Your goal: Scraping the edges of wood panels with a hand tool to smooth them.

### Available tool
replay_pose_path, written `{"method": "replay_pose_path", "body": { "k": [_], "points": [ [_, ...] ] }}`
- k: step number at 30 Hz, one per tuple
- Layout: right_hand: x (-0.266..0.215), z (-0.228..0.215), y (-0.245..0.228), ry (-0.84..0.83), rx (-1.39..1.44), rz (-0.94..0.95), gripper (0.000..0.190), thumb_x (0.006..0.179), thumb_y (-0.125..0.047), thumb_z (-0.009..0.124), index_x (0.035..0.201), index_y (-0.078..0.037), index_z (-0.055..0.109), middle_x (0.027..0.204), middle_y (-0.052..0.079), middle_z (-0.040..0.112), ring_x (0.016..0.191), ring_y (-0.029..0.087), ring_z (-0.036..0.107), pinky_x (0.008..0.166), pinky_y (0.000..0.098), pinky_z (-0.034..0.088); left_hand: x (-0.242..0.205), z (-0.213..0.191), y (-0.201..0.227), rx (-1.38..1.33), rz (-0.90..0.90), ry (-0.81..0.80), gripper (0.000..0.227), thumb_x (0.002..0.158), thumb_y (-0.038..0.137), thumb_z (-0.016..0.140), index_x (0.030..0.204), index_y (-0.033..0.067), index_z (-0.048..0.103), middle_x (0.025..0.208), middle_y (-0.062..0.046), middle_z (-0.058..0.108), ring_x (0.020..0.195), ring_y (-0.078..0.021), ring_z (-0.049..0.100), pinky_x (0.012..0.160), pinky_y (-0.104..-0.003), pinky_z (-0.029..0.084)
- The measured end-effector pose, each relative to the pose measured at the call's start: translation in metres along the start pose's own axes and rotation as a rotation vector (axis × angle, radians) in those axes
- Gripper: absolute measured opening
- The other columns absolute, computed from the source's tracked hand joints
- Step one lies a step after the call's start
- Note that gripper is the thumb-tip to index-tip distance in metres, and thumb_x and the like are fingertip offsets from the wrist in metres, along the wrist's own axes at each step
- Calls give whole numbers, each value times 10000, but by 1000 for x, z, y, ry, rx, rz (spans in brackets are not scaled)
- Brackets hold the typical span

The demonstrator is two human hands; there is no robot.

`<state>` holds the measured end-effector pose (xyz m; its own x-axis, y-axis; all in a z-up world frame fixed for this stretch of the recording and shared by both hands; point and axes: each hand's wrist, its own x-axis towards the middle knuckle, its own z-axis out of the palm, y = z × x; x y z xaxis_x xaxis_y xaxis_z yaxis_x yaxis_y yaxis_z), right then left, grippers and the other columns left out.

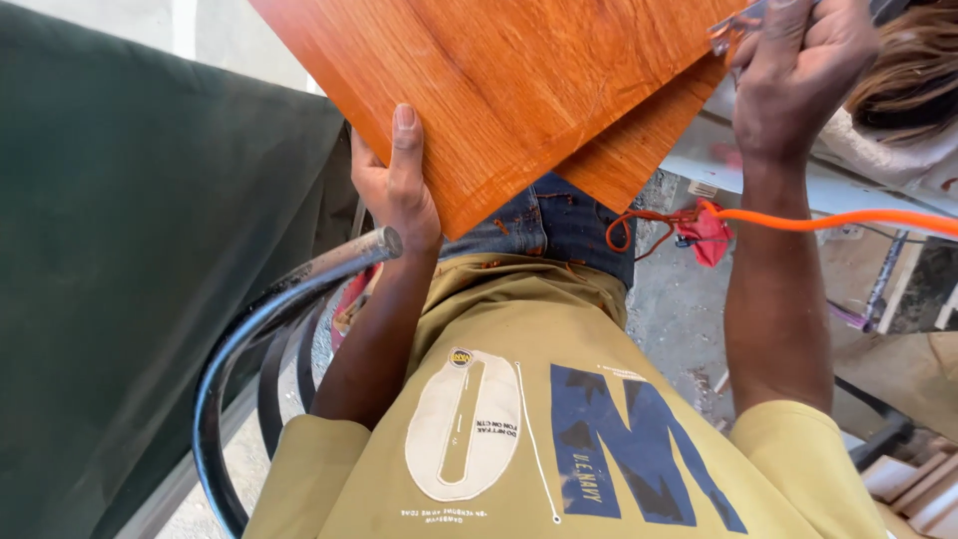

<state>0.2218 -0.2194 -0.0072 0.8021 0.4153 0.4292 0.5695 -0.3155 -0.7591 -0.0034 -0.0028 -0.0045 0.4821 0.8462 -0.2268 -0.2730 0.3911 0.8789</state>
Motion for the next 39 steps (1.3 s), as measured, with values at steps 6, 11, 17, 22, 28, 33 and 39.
{"method": "replay_pose_path", "body": {
  "k": [6,11,17,22,28,33,39],
  "points": [
    [0,3,-27,-31,-22,-23,406,1267,-188,531,992,100,609,671,170,639,661,280,737,616,369,565,2,2,3,3,21,-11,559,952,351,755,1362,23,564,1266,-122,678,1178,-288,676,1015,-423,606],
    [-4,12,-25,32,72,-34,357,1219,-144,528,924,55,497,683,192,624,679,327,763,668,419,606,3,-2,0,-1,56,3,558,962,352,762,1369,24,567,1248,-122,691,1164,-289,688,1007,-424,618],
    [-9,13,-37,-23,23,-8,402,1252,-174,531,934,70,546,660,156,625,702,306,795,666,380,592,-2,0,-1,-19,74,-25,527,1003,310,739,1397,12,556,1312,-124,662,1233,-282,652,1062,-414,584],
    [-19,17,-44,-74,34,12,430,1236,-238,542,1021,124,633,738,190,652,617,225,661,582,331,505,0,1,2,1,17,3,548,953,347,751,1350,17,566,1259,-127,680,1175,-298,678,1016,-434,610],
    [-14,28,-58,3,137,22,342,1207,-150,495,999,106,585,637,166,578,646,288,708,666,399,601,1,-2,1,31,17,-1,572,950,383,756,1357,24,574,1264,-113,682,1186,-292,676,1000,-425,612],
    [-16,25,-51,-11,45,15,363,1211,-167,543,979,107,597,686,173,634,578,231,652,572,345,513,0,1,1,9,1,6,563,954,348,748,1368,17,558,1246,-138,693,1158,-300,694,992,-434,627],
    [-21,30,-67,-52,78,-16,367,1215,-157,519,1004,129,612,667,189,628,624,268,692,611,380,563,1,-1,3,18,-1,-8,586,940,390,761,1358,30,563,1251,-121,686,1161,-303,691,994,-441,630]
  ]
}}
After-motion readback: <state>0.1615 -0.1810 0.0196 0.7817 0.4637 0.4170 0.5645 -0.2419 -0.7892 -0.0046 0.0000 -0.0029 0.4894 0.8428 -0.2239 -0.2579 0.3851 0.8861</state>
